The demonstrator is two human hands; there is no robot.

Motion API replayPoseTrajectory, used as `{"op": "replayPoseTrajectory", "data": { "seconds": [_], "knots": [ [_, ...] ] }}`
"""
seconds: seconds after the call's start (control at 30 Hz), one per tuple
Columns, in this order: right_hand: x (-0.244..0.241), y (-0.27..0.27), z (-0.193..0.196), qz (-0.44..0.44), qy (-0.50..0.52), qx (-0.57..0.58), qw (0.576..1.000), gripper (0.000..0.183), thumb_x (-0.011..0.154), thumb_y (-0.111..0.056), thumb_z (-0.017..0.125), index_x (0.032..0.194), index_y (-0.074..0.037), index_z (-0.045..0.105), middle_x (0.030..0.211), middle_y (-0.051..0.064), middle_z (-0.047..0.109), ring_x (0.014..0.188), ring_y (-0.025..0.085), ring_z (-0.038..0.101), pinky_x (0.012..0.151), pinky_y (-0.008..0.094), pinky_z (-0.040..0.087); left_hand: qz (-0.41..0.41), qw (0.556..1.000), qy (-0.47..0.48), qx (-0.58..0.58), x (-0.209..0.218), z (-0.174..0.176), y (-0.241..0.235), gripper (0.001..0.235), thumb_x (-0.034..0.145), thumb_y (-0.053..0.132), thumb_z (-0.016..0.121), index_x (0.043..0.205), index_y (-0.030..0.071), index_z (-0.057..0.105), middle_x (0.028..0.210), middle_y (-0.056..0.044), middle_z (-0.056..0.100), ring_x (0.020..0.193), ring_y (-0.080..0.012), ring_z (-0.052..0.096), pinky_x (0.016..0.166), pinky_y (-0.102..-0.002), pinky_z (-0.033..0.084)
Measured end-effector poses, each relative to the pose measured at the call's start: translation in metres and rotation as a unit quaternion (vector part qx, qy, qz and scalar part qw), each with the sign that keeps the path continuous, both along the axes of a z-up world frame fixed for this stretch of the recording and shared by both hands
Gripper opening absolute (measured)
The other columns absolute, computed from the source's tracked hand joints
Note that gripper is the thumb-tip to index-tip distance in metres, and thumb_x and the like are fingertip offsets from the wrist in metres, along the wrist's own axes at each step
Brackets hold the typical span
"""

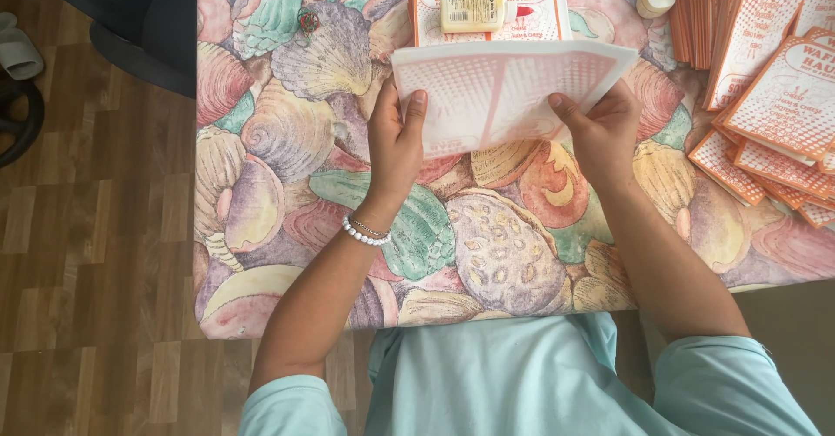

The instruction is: Folding paper bags and stacking them on a table

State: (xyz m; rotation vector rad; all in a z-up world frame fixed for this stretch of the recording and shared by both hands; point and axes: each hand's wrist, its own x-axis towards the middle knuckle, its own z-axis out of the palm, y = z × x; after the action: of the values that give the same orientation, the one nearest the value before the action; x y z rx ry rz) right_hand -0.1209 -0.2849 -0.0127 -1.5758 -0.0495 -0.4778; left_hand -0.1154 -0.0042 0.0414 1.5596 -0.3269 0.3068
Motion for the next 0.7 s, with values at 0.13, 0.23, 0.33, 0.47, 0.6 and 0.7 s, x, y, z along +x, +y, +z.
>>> {"op": "replayPoseTrajectory", "data": {
  "seconds": [0.13, 0.23, 0.33, 0.47, 0.6, 0.7],
  "knots": [
    [-0.009, 0.013, 0.028, 0.042, 0.013, 0.015, 0.999, 0.054, 0.090, 0.000, 0.082, 0.135, -0.001, 0.054, 0.117, 0.010, 0.068, 0.111, 0.019, 0.067, 0.102, 0.035, 0.060, 0.039, 0.999, -0.009, 0.012, -0.001, -0.014, -0.005, 0.026, 0.110, 0.031, 0.047, 0.121, 0.009, 0.053, 0.104, -0.009, 0.067, 0.097, -0.0189, 0.068, 0.087, -0.036, 0.056],
    [-0.009, 0.015, 0.024, 0.039, 0.017, 0.014, 0.999, 0.052, 0.090, 0.000, 0.083, 0.134, 0.000, 0.055, 0.115, 0.011, 0.068, 0.109, 0.020, 0.067, 0.100, 0.036, 0.060, 0.048, 0.999, -0.014, 0.010, 0.000, -0.020, -0.005, 0.027, 0.111, 0.033, 0.046, 0.124, 0.010, 0.050, 0.108, -0.011, 0.066, 0.103, -0.0214, 0.067, 0.090, -0.039, 0.054],
    [-0.002, 0.010, 0.012, 0.001, 0.003, 0.000, 1.000, 0.037, 0.089, 0.003, 0.088, 0.117, -0.003, 0.065, 0.103, 0.006, 0.071, 0.097, 0.015, 0.070, 0.093, 0.034, 0.061, 0.035, 0.999, -0.015, 0.014, -0.002, -0.007, -0.005, 0.021, 0.113, 0.028, 0.045, 0.120, 0.010, 0.052, 0.104, -0.014, 0.066, 0.104, -0.0219, 0.066, 0.092, -0.047, 0.054],
    [0.000, 0.002, 0.007, 0.002, 0.002, -0.003, 1.000, 0.035, 0.091, 0.001, 0.087, 0.117, -0.004, 0.063, 0.105, 0.005, 0.070, 0.100, 0.013, 0.069, 0.092, 0.030, 0.061, 0.040, 0.999, -0.012, 0.008, 0.005, -0.037, -0.008, 0.022, 0.113, 0.027, 0.043, 0.120, 0.009, 0.052, 0.105, -0.014, 0.066, 0.106, -0.0230, 0.065, 0.095, -0.047, 0.052],
    [-0.003, 0.011, 0.016, -0.003, -0.001, 0.005, 1.000, 0.037, 0.090, 0.001, 0.088, 0.116, -0.004, 0.062, 0.105, 0.005, 0.070, 0.100, 0.013, 0.070, 0.093, 0.030, 0.061, 0.033, 0.999, -0.006, -0.002, -0.004, -0.028, -0.018, 0.023, 0.114, 0.027, 0.042, 0.127, 0.009, 0.050, 0.109, -0.015, 0.064, 0.111, -0.0226, 0.062, 0.098, -0.049, 0.051],
    [-0.004, 0.015, 0.019, -0.008, -0.017, 0.009, 1.000, 0.036, 0.091, 0.003, 0.087, 0.116, -0.004, 0.062, 0.104, 0.004, 0.069, 0.100, 0.013, 0.069, 0.091, 0.030, 0.060, 0.060, 0.998, -0.016, -0.011, 0.000, -0.036, -0.019, 0.019, 0.113, 0.024, 0.042, 0.118, 0.008, 0.050, 0.101, -0.015, 0.062, 0.107, -0.0188, 0.060, 0.093, -0.046, 0.052]
  ]
}}
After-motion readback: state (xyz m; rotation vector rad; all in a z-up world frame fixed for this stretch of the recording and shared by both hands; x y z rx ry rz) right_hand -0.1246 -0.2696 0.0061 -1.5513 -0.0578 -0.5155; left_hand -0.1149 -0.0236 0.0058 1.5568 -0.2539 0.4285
